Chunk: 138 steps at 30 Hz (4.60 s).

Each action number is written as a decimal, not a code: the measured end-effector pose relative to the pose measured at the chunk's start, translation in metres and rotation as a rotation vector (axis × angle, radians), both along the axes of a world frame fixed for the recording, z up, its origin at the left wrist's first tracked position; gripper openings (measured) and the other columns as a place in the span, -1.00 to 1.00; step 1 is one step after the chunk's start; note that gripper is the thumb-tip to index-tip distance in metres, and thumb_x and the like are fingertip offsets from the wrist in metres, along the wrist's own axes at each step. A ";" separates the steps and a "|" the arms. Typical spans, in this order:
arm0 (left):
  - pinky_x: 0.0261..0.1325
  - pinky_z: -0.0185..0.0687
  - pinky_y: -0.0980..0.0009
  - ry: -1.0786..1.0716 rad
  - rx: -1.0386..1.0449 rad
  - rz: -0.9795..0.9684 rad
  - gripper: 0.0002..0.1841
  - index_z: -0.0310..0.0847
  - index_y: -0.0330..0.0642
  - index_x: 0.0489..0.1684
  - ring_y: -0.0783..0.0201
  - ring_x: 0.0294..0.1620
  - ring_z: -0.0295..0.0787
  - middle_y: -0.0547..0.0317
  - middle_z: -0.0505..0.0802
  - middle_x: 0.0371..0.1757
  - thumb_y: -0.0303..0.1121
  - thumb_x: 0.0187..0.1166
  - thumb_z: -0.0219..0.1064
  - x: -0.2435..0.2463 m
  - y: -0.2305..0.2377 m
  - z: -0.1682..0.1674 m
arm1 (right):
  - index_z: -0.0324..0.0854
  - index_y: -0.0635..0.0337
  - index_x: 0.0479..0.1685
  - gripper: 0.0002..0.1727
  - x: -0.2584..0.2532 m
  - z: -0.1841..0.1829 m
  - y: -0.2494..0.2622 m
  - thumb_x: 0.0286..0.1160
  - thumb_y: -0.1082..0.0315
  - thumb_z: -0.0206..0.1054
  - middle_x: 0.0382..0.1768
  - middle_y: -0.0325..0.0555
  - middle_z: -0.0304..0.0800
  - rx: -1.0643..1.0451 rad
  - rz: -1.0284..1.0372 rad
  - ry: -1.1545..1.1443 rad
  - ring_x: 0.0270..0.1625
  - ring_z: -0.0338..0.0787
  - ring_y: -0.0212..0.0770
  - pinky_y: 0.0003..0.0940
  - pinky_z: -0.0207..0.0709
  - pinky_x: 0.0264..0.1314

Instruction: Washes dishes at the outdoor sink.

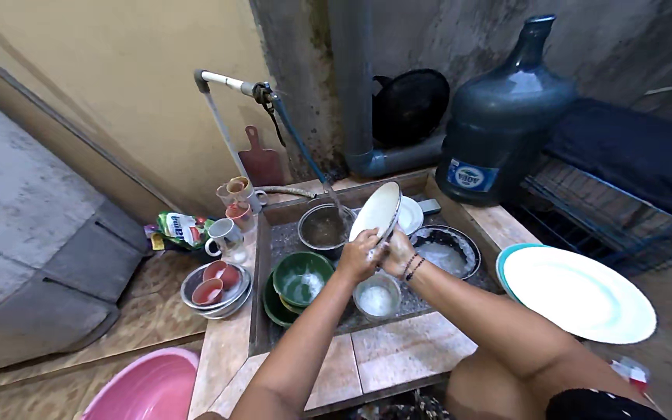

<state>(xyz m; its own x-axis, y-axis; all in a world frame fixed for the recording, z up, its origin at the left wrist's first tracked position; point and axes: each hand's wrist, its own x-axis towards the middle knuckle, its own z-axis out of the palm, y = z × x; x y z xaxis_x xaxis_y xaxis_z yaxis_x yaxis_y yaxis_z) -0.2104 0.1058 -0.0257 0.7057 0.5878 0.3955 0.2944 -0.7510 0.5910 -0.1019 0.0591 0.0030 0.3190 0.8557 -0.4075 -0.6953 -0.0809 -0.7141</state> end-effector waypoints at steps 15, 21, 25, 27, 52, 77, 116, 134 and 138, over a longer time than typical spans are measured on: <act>0.57 0.50 -0.10 0.354 0.084 -0.158 -0.54 0.70 -0.37 0.30 -0.14 0.53 0.65 -0.23 0.67 0.54 -0.16 0.84 0.07 0.002 -0.005 0.019 | 0.56 0.27 0.17 -0.67 0.011 -0.007 -0.027 0.79 0.17 0.17 -0.26 -0.04 0.77 -0.049 0.070 -0.377 -0.27 0.78 -0.22 -0.24 0.71 -0.17; 0.88 -0.17 -0.17 0.346 -0.077 -0.147 -0.49 0.70 -0.26 0.34 -0.06 0.87 0.14 -0.06 0.46 0.76 -0.04 0.84 0.04 -0.019 0.001 0.004 | 0.39 0.41 0.41 -0.51 0.018 -0.022 -0.015 0.45 0.62 0.29 -0.04 0.12 0.66 -0.168 -0.001 -0.641 -0.17 0.69 -0.16 -0.22 0.64 -0.16; 0.87 -0.38 -0.29 0.298 -0.063 0.233 -0.58 0.75 -0.18 0.24 -0.08 0.93 -0.09 0.00 0.36 0.83 -0.05 0.79 0.16 -0.062 0.026 -0.005 | 0.42 0.45 0.50 -0.47 0.033 -0.031 -0.007 0.52 0.53 0.34 0.27 0.27 0.67 -0.113 0.096 -0.911 0.22 0.74 -0.05 -0.13 0.64 0.30; 0.85 -0.22 -0.28 0.344 -0.068 0.437 -0.55 0.61 -0.17 0.46 -0.15 0.93 -0.12 -0.08 0.26 0.86 -0.11 0.76 0.22 -0.096 0.044 -0.005 | 0.48 0.45 0.47 -0.51 0.033 -0.030 -0.003 0.59 0.43 0.33 0.32 0.32 0.68 -0.104 0.183 -1.112 0.37 0.72 0.03 -0.05 0.55 0.49; 0.27 0.59 -0.35 0.550 -0.181 0.891 -0.64 0.57 -0.31 0.42 -0.37 0.24 0.76 -0.40 0.80 0.13 -0.48 0.69 0.14 -0.247 0.016 0.137 | 0.52 0.34 0.46 -0.52 -0.043 -0.033 0.016 0.80 0.15 0.18 0.33 0.20 0.69 -0.020 0.488 -1.065 0.36 0.68 -0.06 -0.08 0.50 0.48; 0.27 0.54 -0.47 0.765 -0.298 0.909 -0.48 0.43 -0.40 0.52 -0.46 0.32 0.69 -0.49 0.74 0.27 -0.25 0.66 0.25 -0.180 0.077 0.046 | 0.51 0.31 0.45 -0.46 0.022 -0.083 0.001 0.63 0.15 0.38 0.21 0.30 0.72 -0.037 1.171 -1.422 0.27 0.74 0.19 0.23 0.51 0.42; 0.59 0.42 -0.27 1.096 -0.056 -0.100 -0.63 0.55 -0.48 0.42 -0.31 0.63 0.47 -0.37 0.59 0.56 -0.50 0.76 0.06 0.184 0.129 -0.164 | 0.61 0.53 0.26 -0.61 0.011 -0.135 0.004 0.61 0.36 0.33 0.29 0.55 0.66 -0.163 1.747 -1.568 0.41 0.61 0.54 0.60 0.36 0.38; 0.53 0.44 -0.28 0.792 -0.242 -0.082 -0.60 0.59 -0.43 0.37 -0.28 0.48 0.62 -0.40 0.72 0.37 -0.31 0.77 0.14 0.135 0.151 -0.051 | 0.60 0.47 0.34 -0.56 0.011 -0.135 0.006 0.66 0.29 0.31 0.33 0.54 0.64 -0.160 1.751 -1.621 0.45 0.59 0.52 0.59 0.35 0.42; 0.53 0.45 -0.11 0.234 -0.598 0.309 -0.52 0.63 -0.42 0.34 -0.18 0.40 0.67 -0.39 0.74 0.32 -0.12 0.90 0.03 0.102 0.196 -0.043 | 0.57 0.47 0.39 -0.54 0.012 -0.135 0.005 0.65 0.31 0.32 0.34 0.55 0.63 -0.142 1.741 -1.634 0.46 0.58 0.53 0.58 0.34 0.43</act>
